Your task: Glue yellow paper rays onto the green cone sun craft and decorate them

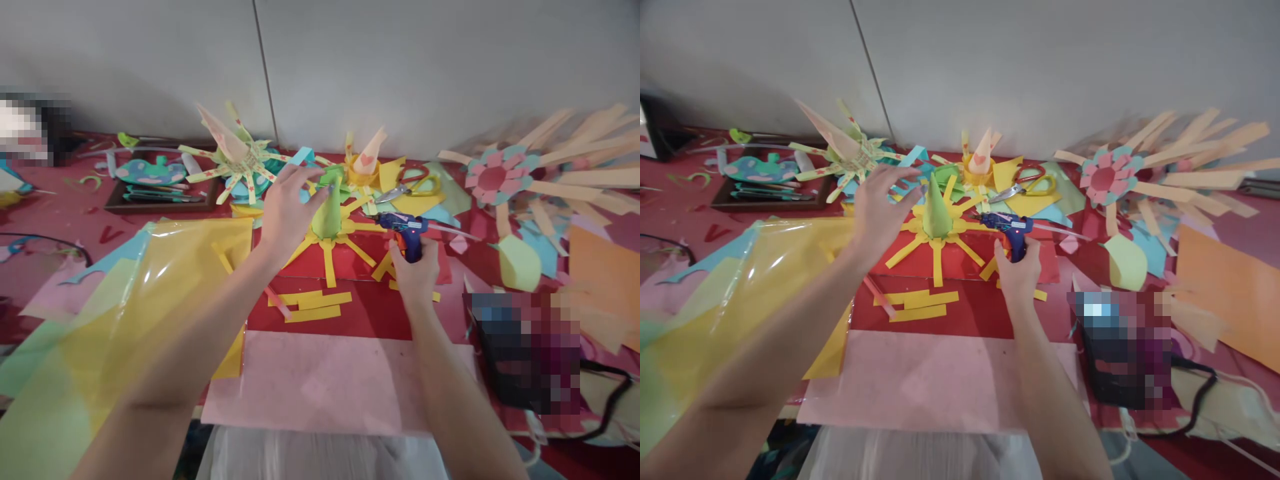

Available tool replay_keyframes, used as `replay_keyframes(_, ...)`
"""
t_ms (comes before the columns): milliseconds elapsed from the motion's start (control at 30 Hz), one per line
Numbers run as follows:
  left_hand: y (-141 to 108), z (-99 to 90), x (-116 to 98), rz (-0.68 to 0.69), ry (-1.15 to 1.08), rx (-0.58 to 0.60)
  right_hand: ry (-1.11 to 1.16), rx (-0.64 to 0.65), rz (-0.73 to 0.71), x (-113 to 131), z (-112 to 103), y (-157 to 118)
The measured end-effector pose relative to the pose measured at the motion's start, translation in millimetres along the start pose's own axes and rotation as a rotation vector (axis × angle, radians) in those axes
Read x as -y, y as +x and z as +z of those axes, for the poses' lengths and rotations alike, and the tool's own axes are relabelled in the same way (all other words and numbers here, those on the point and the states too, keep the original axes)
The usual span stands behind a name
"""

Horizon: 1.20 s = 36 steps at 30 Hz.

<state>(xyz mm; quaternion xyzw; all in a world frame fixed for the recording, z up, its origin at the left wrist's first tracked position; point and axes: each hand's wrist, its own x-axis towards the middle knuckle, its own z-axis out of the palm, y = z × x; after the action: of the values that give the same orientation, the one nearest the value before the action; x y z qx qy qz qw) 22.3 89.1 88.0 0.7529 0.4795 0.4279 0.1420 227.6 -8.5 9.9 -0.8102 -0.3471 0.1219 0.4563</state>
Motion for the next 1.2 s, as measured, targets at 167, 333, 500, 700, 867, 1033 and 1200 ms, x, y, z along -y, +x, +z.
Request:
replay_keyframes(167, 10, 23.0, -7, -0.010, 0.000, 0.021, -0.013, 0.005, -0.007, 0, 0, 0)
replay_keyframes(333, 15, 18.9, -8, -0.045, 0.015, -0.030, -0.001, 0.010, -0.014, 2, -1, 0)
replay_keyframes(500, 21, -9.8, -31, 0.055, -0.021, -0.129, 0.027, -0.090, -0.024, 0, -4, 5)
replay_keyframes(700, 27, -27.9, -49, 0.103, 0.002, -0.088, 0.072, -0.095, -0.022, -1, -5, 6)
replay_keyframes(867, 24, -21.0, -42, 0.074, 0.014, -0.049, 0.041, -0.074, -0.016, 1, -4, 2)
replay_keyframes(1033, 19, -10.8, -35, 0.047, 0.001, 0.017, 0.029, -0.066, -0.004, 2, -3, 2)
replay_keyframes(1200, 19, -5.1, -30, 0.085, -0.008, -0.016, 0.029, -0.058, -0.006, 2, -3, 2)
